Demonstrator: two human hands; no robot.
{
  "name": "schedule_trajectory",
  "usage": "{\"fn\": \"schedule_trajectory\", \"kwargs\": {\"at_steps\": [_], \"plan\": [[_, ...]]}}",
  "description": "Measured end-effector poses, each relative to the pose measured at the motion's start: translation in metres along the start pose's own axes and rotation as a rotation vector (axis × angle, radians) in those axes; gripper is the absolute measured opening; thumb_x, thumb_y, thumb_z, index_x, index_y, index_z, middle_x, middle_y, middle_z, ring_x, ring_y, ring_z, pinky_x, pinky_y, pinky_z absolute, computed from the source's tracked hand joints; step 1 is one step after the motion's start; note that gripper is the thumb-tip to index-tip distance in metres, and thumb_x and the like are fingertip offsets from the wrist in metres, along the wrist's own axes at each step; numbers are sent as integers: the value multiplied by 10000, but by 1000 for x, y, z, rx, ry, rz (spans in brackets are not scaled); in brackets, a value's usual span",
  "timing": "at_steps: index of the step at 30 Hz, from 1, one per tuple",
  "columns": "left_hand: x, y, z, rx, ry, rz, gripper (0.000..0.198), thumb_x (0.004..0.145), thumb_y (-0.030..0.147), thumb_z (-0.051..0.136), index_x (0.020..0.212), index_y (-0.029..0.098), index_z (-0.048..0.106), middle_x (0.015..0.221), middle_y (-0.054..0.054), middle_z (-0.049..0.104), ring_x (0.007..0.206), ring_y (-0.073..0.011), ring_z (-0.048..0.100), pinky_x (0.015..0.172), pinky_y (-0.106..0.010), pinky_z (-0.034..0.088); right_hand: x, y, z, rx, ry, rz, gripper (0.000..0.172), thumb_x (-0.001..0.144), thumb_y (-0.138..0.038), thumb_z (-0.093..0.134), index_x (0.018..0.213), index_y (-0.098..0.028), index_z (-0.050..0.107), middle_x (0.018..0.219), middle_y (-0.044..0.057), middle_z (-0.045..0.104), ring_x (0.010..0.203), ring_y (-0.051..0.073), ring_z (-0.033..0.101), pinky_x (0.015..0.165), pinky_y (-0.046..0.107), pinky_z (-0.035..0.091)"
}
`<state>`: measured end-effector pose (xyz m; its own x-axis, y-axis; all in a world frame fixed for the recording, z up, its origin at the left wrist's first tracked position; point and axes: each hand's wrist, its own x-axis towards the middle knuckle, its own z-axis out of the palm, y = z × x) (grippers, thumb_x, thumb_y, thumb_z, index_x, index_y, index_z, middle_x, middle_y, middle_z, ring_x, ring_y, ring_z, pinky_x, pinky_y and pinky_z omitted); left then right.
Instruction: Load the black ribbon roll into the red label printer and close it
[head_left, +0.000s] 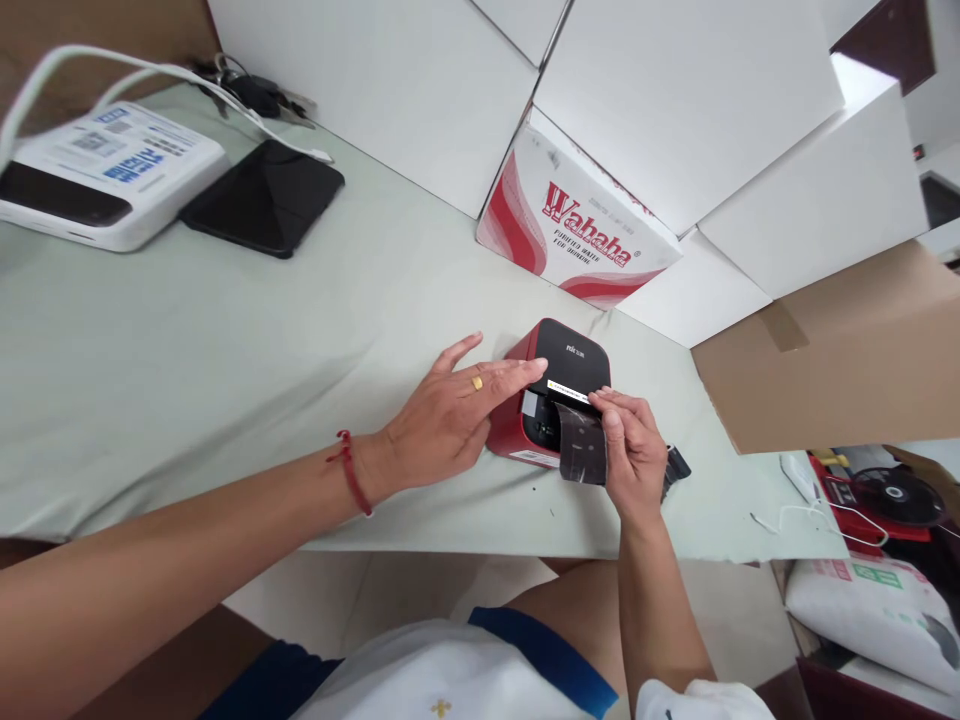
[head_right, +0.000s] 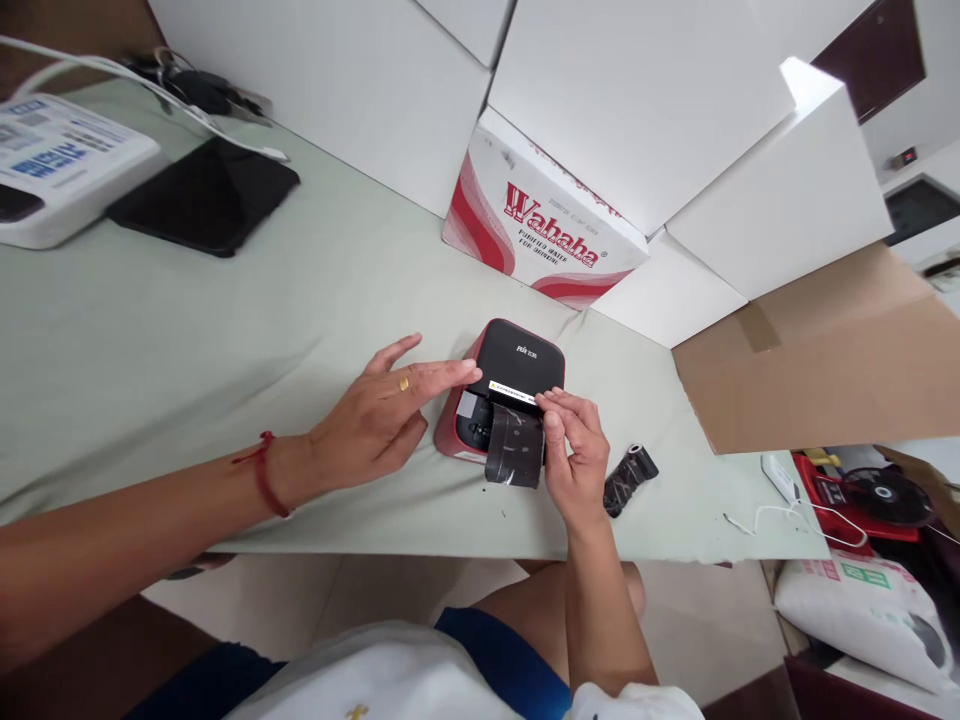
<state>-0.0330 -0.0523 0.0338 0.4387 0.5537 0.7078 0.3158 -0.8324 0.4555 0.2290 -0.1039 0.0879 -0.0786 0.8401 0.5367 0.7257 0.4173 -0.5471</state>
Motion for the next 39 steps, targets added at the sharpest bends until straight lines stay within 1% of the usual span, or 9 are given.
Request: {"fn": "schedule_trajectory", "kwargs": {"at_steps": [4,8,11,14,20,23,26,30,39], "plan": [[7,3,-5,19,4,-26,904,857,-20,414,1694,275,243,1338,-23,788,1380,-201,664,1364,-621,94,-5,1,3,18,29,30,296,1078,-275,562,1209,-312,825,1167,76,778,1209,242,711,1159,533,535],[7,1,-4,30,3,-41,918,835,-16,425,1688,283,266,1278,-9,809,1358,-209,666,1360,-651,71,-8,1,7,29,40,46,300,1082,-284,556,1205,-305,828,1165,78,782,1225,243,705,1165,530,530],[1,-4,2,33,24,-2,828,853,9,449,1637,263,371,1380,-50,765,1312,-208,689,1358,-604,160,-7,2,10,37,73,41,297,1083,-295,553,1189,-293,830,1144,76,781,1212,241,708,1158,534,535],[-4,-10,8,35,63,91,605,915,32,468,1474,249,552,1477,-83,708,1304,-200,692,1320,-518,305,-9,2,13,43,110,32,287,1080,-274,560,1190,-278,825,1153,71,774,1211,233,707,1146,520,539],[-6,-11,9,87,172,127,471,933,17,519,1310,255,669,1404,-92,724,1408,-257,587,1192,-491,486,-26,-13,9,38,94,-39,317,1067,-181,544,1243,-284,787,1245,65,776,1270,253,687,1121,534,532],[-4,-8,6,114,201,102,504,917,-15,523,1289,273,701,1261,-84,721,1261,-239,629,1070,-428,565,-37,-21,5,-31,77,-154,327,1039,-145,556,1238,-279,779,1221,67,785,1269,278,665,1091,559,526],[-3,-8,2,32,137,88,497,939,-25,495,1289,258,705,1005,-44,711,976,-182,647,911,-340,595,-42,-23,2,-105,58,-215,327,1013,-111,571,1216,-266,775,1162,64,804,1201,272,656,1030,532,535],[-3,-10,-1,-84,32,56,477,969,-12,442,1316,210,683,744,29,658,663,-116,595,649,-213,517,-45,-23,5,-84,63,-213,340,991,-76,584,1218,-257,761,1169,70,800,1139,257,657,991,507,543],[-2,-9,-1,-176,27,19,502,910,-5,453,1289,219,694,781,57,793,521,-79,661,568,-183,519,-52,-19,10,-83,63,-204,385,981,-61,601,1282,-264,730,1217,78,788,1178,246,658,1050,524,544]]}}
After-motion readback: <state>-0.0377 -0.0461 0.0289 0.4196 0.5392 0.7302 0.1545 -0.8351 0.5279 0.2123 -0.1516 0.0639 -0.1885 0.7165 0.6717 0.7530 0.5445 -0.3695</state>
